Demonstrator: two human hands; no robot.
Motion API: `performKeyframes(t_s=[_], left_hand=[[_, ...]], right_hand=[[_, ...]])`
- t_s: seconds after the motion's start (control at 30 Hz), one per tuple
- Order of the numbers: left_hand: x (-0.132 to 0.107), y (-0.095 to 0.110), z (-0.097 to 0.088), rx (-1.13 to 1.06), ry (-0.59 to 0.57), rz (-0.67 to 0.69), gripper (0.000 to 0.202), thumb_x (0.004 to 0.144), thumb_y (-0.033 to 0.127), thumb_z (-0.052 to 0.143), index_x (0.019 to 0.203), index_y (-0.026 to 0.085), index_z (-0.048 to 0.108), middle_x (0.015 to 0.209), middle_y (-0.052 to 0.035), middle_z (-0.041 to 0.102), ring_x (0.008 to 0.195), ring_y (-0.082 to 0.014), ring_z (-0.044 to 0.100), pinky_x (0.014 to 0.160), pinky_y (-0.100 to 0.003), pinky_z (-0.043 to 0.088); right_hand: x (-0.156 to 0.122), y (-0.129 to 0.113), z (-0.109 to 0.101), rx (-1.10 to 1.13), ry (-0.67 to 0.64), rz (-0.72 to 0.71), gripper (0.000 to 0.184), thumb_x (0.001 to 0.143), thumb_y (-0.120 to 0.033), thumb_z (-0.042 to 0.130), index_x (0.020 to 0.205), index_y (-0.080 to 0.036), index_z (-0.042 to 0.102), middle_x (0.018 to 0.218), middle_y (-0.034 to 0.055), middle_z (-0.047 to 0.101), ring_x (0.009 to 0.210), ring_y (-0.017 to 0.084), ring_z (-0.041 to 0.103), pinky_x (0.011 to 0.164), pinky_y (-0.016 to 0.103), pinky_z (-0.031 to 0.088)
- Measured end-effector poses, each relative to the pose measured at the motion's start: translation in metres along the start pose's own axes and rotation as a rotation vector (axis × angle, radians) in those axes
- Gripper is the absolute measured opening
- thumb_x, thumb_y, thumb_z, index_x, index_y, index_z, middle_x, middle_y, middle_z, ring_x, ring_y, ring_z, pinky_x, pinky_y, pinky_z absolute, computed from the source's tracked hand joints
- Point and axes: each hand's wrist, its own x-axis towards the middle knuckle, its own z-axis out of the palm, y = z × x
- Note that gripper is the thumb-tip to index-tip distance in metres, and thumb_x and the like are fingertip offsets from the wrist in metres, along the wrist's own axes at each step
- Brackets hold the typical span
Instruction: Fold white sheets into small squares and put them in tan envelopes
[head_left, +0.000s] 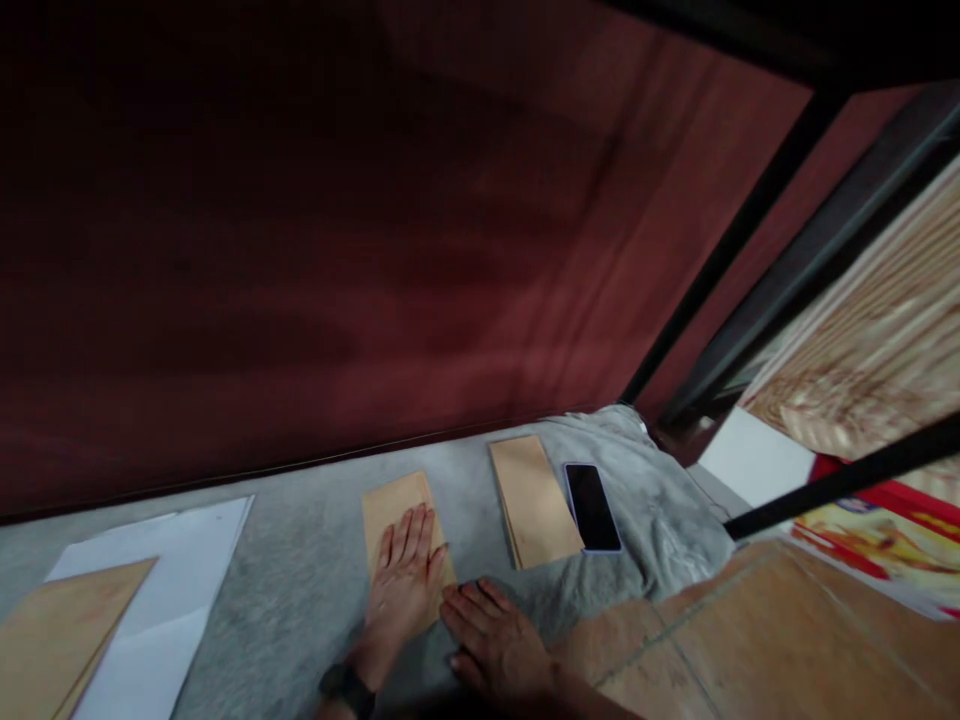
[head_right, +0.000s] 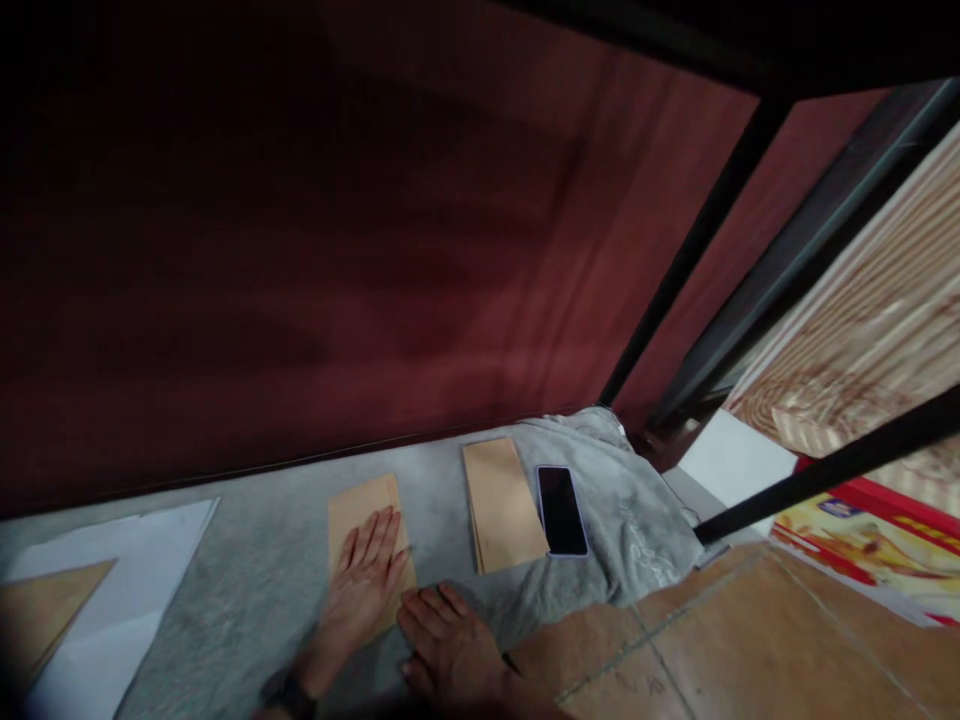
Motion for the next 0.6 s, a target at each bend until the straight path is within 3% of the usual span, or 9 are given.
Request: performKeyframes(t_s=[0.07, 0.13, 0.23, 0.4, 0.5, 0.6], left_hand=[[-0.026, 0.005, -0.004, -0.016, 0.026, -0.022, 0.058, 0.098, 0.036, 0.036, 0.150, 0.011, 0.043, 0.155, -0.0174, 0.044, 0.147, -0.0326, 0.034, 0.119, -0.059, 0.023], [-0.051, 0.008, -0.006, -0.050, 0.061, -0.149, 0.059, 0.098, 0.039, 0.037, 0.149, 0.012, 0.043, 0.155, -0.0196, 0.043, 0.148, -0.0362, 0.032, 0.117, -0.063, 0.024], [-0.075, 0.007, -0.009, -0.216, 0.135, -0.306, 0.059, 0.096, 0.045, 0.039, 0.144, 0.012, 0.047, 0.154, -0.0227, 0.042, 0.145, -0.0369, 0.036, 0.113, -0.058, 0.036], [-0.067, 0.001, -0.022, -0.618, 0.067, -0.606, 0.061, 0.084, 0.053, 0.054, 0.133, 0.018, 0.053, 0.147, -0.0177, 0.050, 0.136, -0.0381, 0.048, 0.109, -0.053, 0.045], [-0.053, -0.003, -0.035, -0.908, 0.065, -0.928, 0.065, 0.069, 0.049, 0.069, 0.126, 0.022, 0.055, 0.120, -0.0098, 0.069, 0.113, -0.0354, 0.065, 0.095, -0.049, 0.055], [-0.046, -0.002, -0.048, -1.133, 0.100, -1.187, 0.058, 0.063, 0.044, 0.073, 0.115, 0.023, 0.058, 0.090, -0.0032, 0.074, 0.091, -0.0304, 0.072, 0.081, -0.043, 0.060]], right_hand=[[-0.001, 0.001, 0.003, -0.004, 0.030, -0.005, 0.058, 0.105, -0.045, 0.040, 0.157, -0.024, 0.030, 0.158, 0.0026, 0.041, 0.144, 0.018, 0.039, 0.125, 0.037, 0.023], [-0.002, 0.002, 0.008, -0.013, 0.067, 0.000, 0.055, 0.105, -0.044, 0.040, 0.156, -0.024, 0.032, 0.156, 0.0021, 0.044, 0.143, 0.018, 0.041, 0.125, 0.038, 0.022], [-0.003, 0.000, 0.015, -0.052, 0.153, 0.073, 0.053, 0.102, -0.047, 0.046, 0.151, -0.029, 0.041, 0.159, 0.0044, 0.040, 0.144, 0.023, 0.039, 0.124, 0.042, 0.025], [0.000, -0.008, 0.017, -0.075, 0.209, 0.192, 0.055, 0.098, -0.047, 0.052, 0.149, -0.028, 0.044, 0.161, 0.0117, 0.035, 0.145, 0.028, 0.038, 0.121, 0.046, 0.029], [0.003, -0.011, 0.012, -0.044, 0.177, 0.190, 0.054, 0.098, -0.045, 0.051, 0.148, -0.024, 0.046, 0.157, 0.0127, 0.041, 0.143, 0.027, 0.039, 0.121, 0.046, 0.027], [0.003, -0.012, 0.008, -0.009, 0.160, 0.183, 0.053, 0.099, -0.044, 0.048, 0.148, -0.022, 0.045, 0.156, 0.0120, 0.044, 0.143, 0.025, 0.039, 0.122, 0.047, 0.027]])
